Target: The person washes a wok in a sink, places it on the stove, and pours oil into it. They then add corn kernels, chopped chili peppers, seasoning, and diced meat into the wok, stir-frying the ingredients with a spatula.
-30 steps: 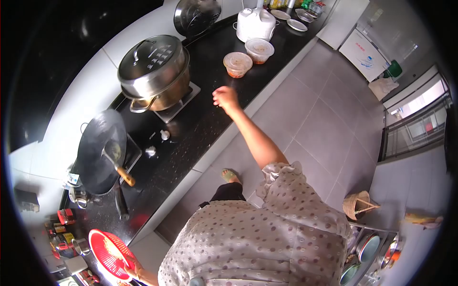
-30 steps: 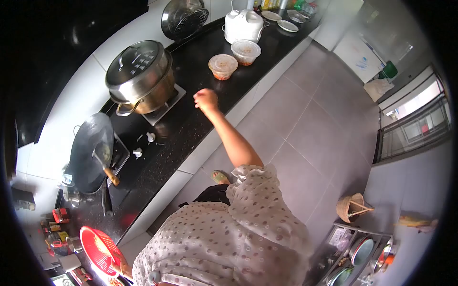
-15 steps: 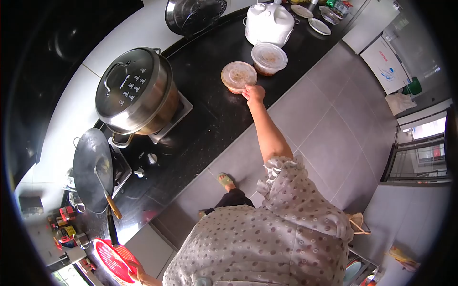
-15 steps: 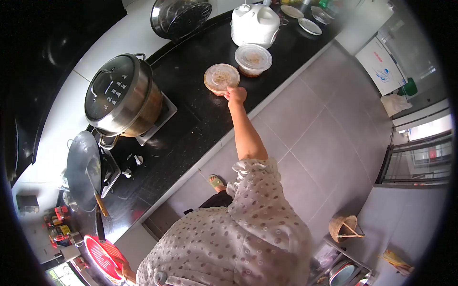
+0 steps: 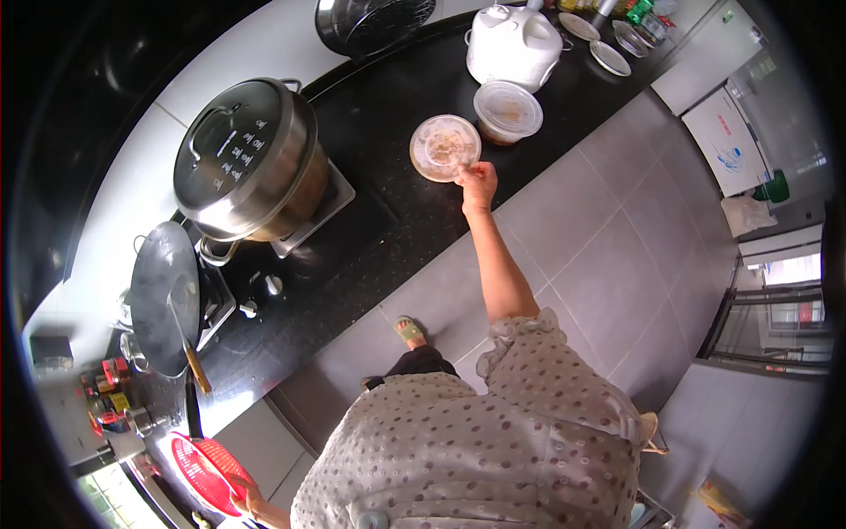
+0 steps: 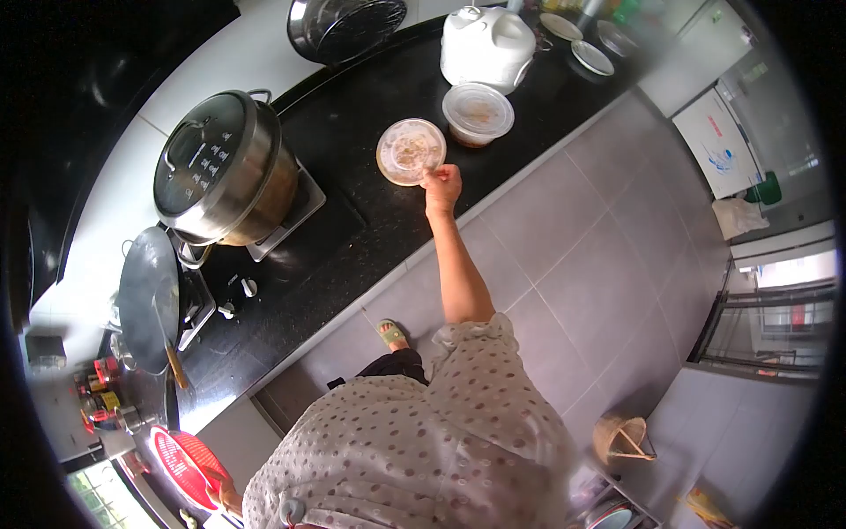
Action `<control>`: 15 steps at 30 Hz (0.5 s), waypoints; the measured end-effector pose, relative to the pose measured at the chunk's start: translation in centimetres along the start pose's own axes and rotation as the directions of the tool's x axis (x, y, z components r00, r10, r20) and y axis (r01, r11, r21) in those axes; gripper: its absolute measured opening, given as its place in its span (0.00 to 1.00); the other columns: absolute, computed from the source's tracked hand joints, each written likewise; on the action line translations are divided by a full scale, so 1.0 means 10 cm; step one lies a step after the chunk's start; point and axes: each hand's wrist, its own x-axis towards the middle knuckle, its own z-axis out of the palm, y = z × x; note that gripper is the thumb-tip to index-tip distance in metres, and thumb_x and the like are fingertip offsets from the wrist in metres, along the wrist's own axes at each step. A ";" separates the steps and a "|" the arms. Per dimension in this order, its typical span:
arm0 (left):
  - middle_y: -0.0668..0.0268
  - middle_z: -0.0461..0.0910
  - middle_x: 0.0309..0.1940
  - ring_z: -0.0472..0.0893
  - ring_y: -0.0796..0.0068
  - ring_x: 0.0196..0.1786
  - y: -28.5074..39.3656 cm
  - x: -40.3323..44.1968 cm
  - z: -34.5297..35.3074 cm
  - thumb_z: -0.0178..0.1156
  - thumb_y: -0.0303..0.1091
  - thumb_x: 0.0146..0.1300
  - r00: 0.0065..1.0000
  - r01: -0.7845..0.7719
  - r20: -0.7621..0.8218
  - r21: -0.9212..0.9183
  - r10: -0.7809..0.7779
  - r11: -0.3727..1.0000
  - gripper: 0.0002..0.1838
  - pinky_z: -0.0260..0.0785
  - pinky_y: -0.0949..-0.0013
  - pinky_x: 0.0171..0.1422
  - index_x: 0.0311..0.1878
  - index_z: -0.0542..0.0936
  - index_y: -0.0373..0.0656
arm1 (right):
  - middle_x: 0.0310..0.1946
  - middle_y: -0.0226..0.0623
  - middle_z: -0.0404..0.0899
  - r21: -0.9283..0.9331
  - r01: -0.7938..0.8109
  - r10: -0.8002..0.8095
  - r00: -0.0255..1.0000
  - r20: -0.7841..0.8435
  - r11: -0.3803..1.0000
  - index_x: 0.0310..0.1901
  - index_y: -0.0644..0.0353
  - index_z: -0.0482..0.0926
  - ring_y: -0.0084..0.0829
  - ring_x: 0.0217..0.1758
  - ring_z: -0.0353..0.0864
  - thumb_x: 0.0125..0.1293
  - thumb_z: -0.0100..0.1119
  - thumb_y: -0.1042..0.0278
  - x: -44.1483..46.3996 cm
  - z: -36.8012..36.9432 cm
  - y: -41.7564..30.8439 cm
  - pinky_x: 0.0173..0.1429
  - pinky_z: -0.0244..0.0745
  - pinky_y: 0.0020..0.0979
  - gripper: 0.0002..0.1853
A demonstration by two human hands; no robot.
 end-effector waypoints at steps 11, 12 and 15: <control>0.48 0.70 0.50 0.69 0.47 0.54 0.74 -0.02 -0.41 0.54 0.17 0.46 0.967 0.052 0.252 -0.114 -0.021 0.992 0.25 0.77 0.55 0.51 0.53 0.69 0.31 | 0.40 0.43 0.76 -0.063 -0.618 0.621 0.781 0.058 0.784 0.44 0.66 0.73 0.38 0.45 0.78 0.61 0.60 0.61 -0.03 -0.28 -0.02 0.50 0.78 0.43 0.17; 0.47 0.71 0.50 0.70 0.46 0.52 0.72 0.03 -0.43 0.54 0.18 0.46 0.971 -0.044 0.229 -0.094 0.065 0.995 0.25 0.77 0.55 0.50 0.52 0.69 0.30 | 0.37 0.41 0.77 -0.049 -0.669 0.668 0.730 0.147 0.742 0.41 0.65 0.74 0.36 0.41 0.78 0.61 0.60 0.62 -0.20 -0.31 0.03 0.47 0.78 0.40 0.14; 0.46 0.71 0.49 0.72 0.44 0.49 0.72 0.08 -0.36 0.53 0.19 0.48 0.967 -0.048 0.244 -0.092 0.069 0.995 0.23 0.79 0.54 0.47 0.52 0.68 0.29 | 0.27 0.38 0.77 -0.066 -0.758 0.690 0.551 0.469 0.649 0.34 0.63 0.75 0.30 0.30 0.76 0.62 0.58 0.67 -1.13 0.02 -0.14 0.36 0.75 0.33 0.08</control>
